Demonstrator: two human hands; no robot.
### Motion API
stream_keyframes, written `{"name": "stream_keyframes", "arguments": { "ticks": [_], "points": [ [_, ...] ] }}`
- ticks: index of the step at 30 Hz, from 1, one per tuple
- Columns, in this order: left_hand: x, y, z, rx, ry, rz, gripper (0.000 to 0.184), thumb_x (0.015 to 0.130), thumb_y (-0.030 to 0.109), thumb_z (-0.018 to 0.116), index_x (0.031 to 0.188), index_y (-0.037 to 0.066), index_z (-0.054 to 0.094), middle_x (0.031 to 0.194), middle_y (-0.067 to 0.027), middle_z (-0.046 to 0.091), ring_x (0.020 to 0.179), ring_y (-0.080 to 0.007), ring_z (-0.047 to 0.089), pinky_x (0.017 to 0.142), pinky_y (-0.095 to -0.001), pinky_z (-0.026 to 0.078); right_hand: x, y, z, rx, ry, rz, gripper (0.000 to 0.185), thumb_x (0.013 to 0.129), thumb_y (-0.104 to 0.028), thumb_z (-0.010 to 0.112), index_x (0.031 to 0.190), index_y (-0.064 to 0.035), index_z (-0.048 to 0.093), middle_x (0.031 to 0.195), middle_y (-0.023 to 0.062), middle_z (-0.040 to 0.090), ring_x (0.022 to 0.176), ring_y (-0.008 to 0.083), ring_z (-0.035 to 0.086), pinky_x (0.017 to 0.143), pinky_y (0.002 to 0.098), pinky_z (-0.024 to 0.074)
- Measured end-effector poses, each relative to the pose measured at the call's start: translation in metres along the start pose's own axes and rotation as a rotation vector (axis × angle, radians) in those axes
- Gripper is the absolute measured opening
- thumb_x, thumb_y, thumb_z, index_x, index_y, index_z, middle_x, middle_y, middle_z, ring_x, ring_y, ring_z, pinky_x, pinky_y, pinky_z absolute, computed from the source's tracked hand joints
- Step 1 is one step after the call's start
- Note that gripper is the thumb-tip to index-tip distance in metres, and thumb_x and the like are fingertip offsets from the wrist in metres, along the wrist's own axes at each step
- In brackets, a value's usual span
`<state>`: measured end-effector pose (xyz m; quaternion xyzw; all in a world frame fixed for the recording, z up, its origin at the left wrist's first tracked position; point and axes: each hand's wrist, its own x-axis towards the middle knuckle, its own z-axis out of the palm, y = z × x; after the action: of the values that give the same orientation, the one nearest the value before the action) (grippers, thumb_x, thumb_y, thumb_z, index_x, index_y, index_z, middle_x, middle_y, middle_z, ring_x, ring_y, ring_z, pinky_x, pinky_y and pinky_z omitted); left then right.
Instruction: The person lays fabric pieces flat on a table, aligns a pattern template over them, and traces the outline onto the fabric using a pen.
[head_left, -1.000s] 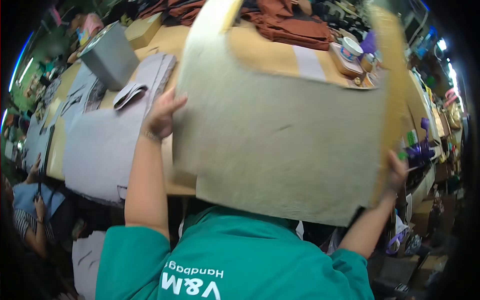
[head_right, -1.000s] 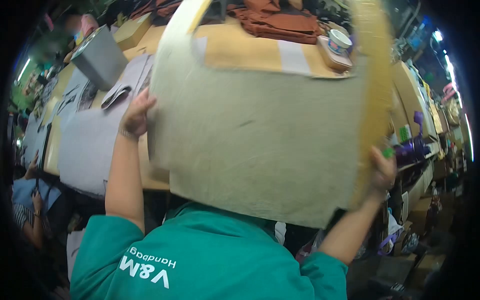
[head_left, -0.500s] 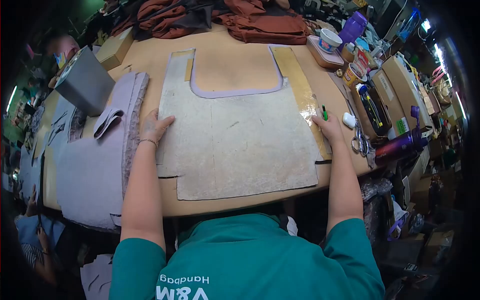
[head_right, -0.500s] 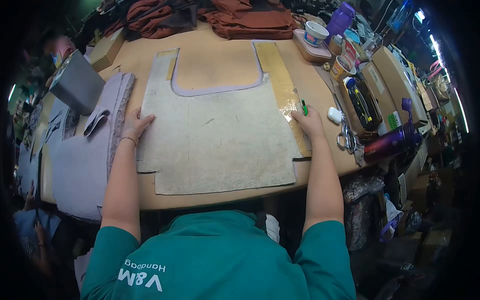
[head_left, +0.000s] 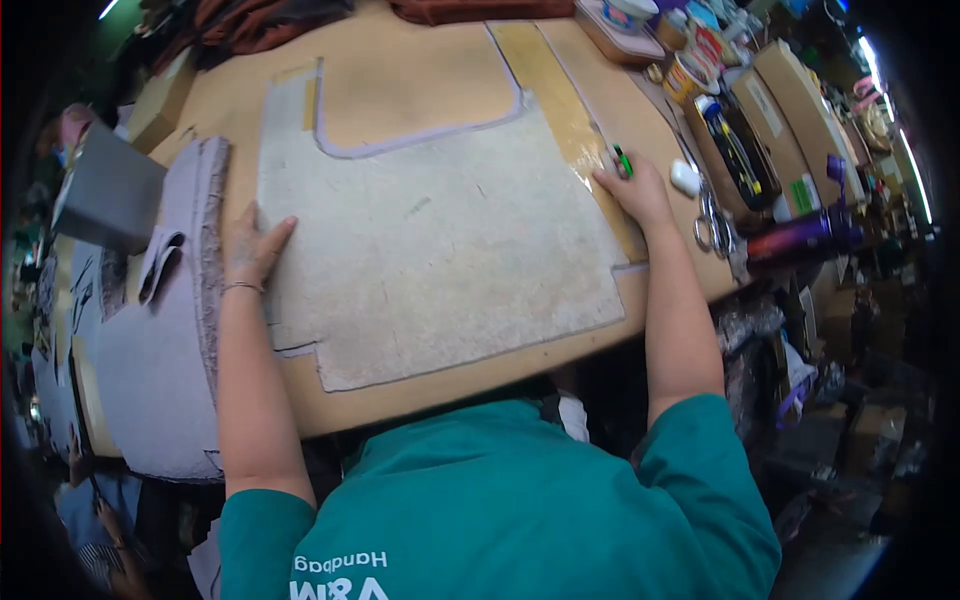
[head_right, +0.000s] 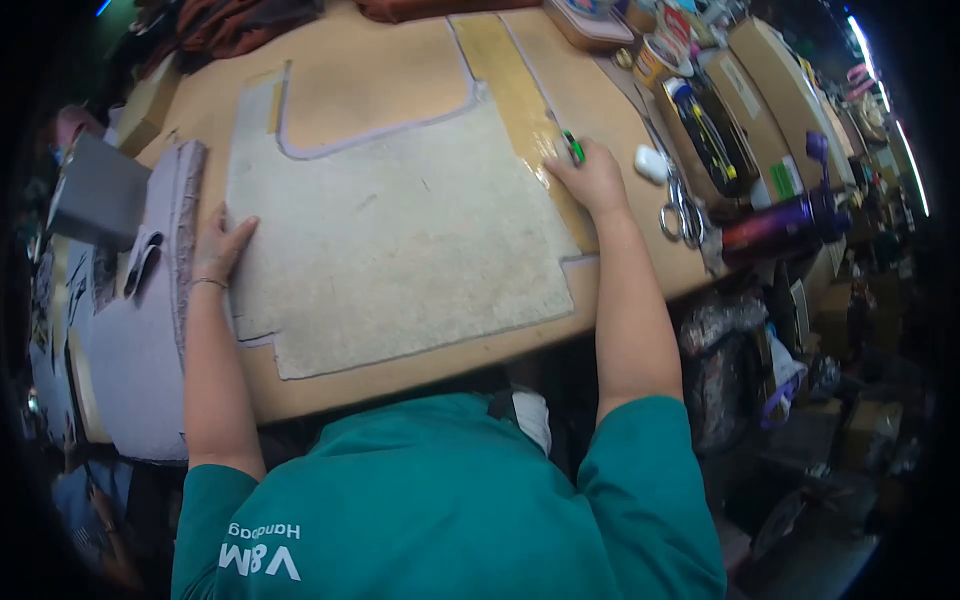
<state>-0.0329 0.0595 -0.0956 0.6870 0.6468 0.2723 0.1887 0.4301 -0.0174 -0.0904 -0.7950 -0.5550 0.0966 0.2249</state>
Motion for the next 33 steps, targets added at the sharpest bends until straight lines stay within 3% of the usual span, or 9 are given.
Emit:
{"name": "stream_keyframes", "arguments": {
  "ticks": [5,8,12,18,21,23,24,25,33],
  "points": [
    [-0.001,0.003,-0.013,-0.266,-0.243,-0.152,0.062,0.066,0.014,0.068,0.118,-0.004,0.040,0.094,-0.0108,0.056,0.080,-0.0147,0.054,0.070,-0.0240,0.043,-0.001,0.013,-0.014,0.136,-0.210,-0.071,0.054,0.059,-0.031,0.071,0.096,0.0031,0.053,0.087,0.0185,0.057,0.080,0.0261,0.056,0.071,0.0319,0.0431],
    [0.002,-0.002,-0.011,-0.214,-0.212,-0.121,0.066,0.065,0.015,0.069,0.121,-0.003,0.037,0.094,-0.0106,0.055,0.080,-0.0143,0.053,0.071,-0.0225,0.042,0.001,0.022,-0.007,0.204,-0.210,-0.090,0.060,0.063,-0.031,0.071,0.106,0.0039,0.048,0.090,0.0119,0.056,0.082,0.0178,0.052,0.074,0.0270,0.0407],
    [0.003,0.000,-0.012,-0.035,-0.192,-0.128,0.070,0.065,0.017,0.069,0.122,-0.004,0.035,0.095,-0.0106,0.055,0.081,-0.0151,0.053,0.072,-0.0226,0.041,-0.002,0.015,-0.010,0.225,-0.265,-0.035,0.064,0.063,-0.028,0.071,0.112,0.0039,0.045,0.096,0.0127,0.055,0.088,0.0180,0.052,0.078,0.0259,0.0398],
    [0.001,-0.007,-0.014,-0.187,-0.300,0.118,0.041,0.066,0.014,0.066,0.102,-0.001,0.052,0.090,-0.0061,0.058,0.080,-0.0120,0.053,0.070,-0.0243,0.042,-0.004,0.018,-0.009,0.142,-0.180,-0.079,0.064,0.061,-0.029,0.071,0.111,0.0028,0.047,0.102,0.0171,0.055,0.093,0.0247,0.053,0.082,0.0326,0.0398],
    [0.011,-0.034,-0.011,0.191,-0.234,0.036,0.041,0.066,0.020,0.068,0.098,-0.002,0.054,0.089,-0.0088,0.060,0.079,-0.0140,0.055,0.069,-0.0267,0.043,0.012,0.041,0.002,0.191,-0.243,-0.177,0.066,0.065,-0.028,0.070,0.117,0.0019,0.042,0.110,0.0150,0.050,0.101,0.0231,0.048,0.088,0.0311,0.0356],
    [0.007,-0.024,-0.015,0.112,-0.224,0.059,0.047,0.064,0.029,0.070,0.097,-0.001,0.056,0.085,-0.0098,0.060,0.077,-0.0160,0.055,0.070,-0.0280,0.043,0.011,0.048,0.007,0.290,-0.242,-0.175,0.059,0.070,-0.018,0.066,0.118,0.0043,0.039,0.111,0.0140,0.049,0.102,0.0204,0.046,0.088,0.0285,0.0340],
    [0.011,-0.028,-0.012,0.158,-0.178,0.063,0.063,0.055,0.040,0.073,0.101,0.001,0.055,0.091,-0.0201,0.056,0.089,-0.0298,0.053,0.078,-0.0347,0.043,0.012,0.050,0.006,0.244,-0.241,-0.172,0.058,0.071,-0.015,0.065,0.118,0.0051,0.038,0.111,0.0134,0.049,0.102,0.0192,0.046,0.087,0.0269,0.0340],
    [0.014,-0.030,-0.011,0.175,-0.201,0.051,0.068,0.055,0.042,0.073,0.106,0.003,0.053,0.096,-0.0211,0.052,0.093,-0.0318,0.051,0.080,-0.0349,0.042,0.010,0.049,0.006,0.285,-0.252,-0.152,0.054,0.072,-0.012,0.063,0.118,0.0049,0.038,0.108,0.0119,0.050,0.098,0.0177,0.047,0.085,0.0256,0.0350],
    [0.008,-0.019,-0.012,0.166,-0.220,-0.062,0.075,0.056,0.048,0.070,0.113,0.005,0.048,0.105,-0.0210,0.045,0.098,-0.0328,0.048,0.084,-0.0338,0.040,0.005,0.039,0.005,0.467,-0.303,-0.016,0.046,0.076,-0.009,0.058,0.116,0.0026,0.040,0.100,0.0084,0.053,0.089,0.0132,0.049,0.080,0.0234,0.0377]
  ]
}}
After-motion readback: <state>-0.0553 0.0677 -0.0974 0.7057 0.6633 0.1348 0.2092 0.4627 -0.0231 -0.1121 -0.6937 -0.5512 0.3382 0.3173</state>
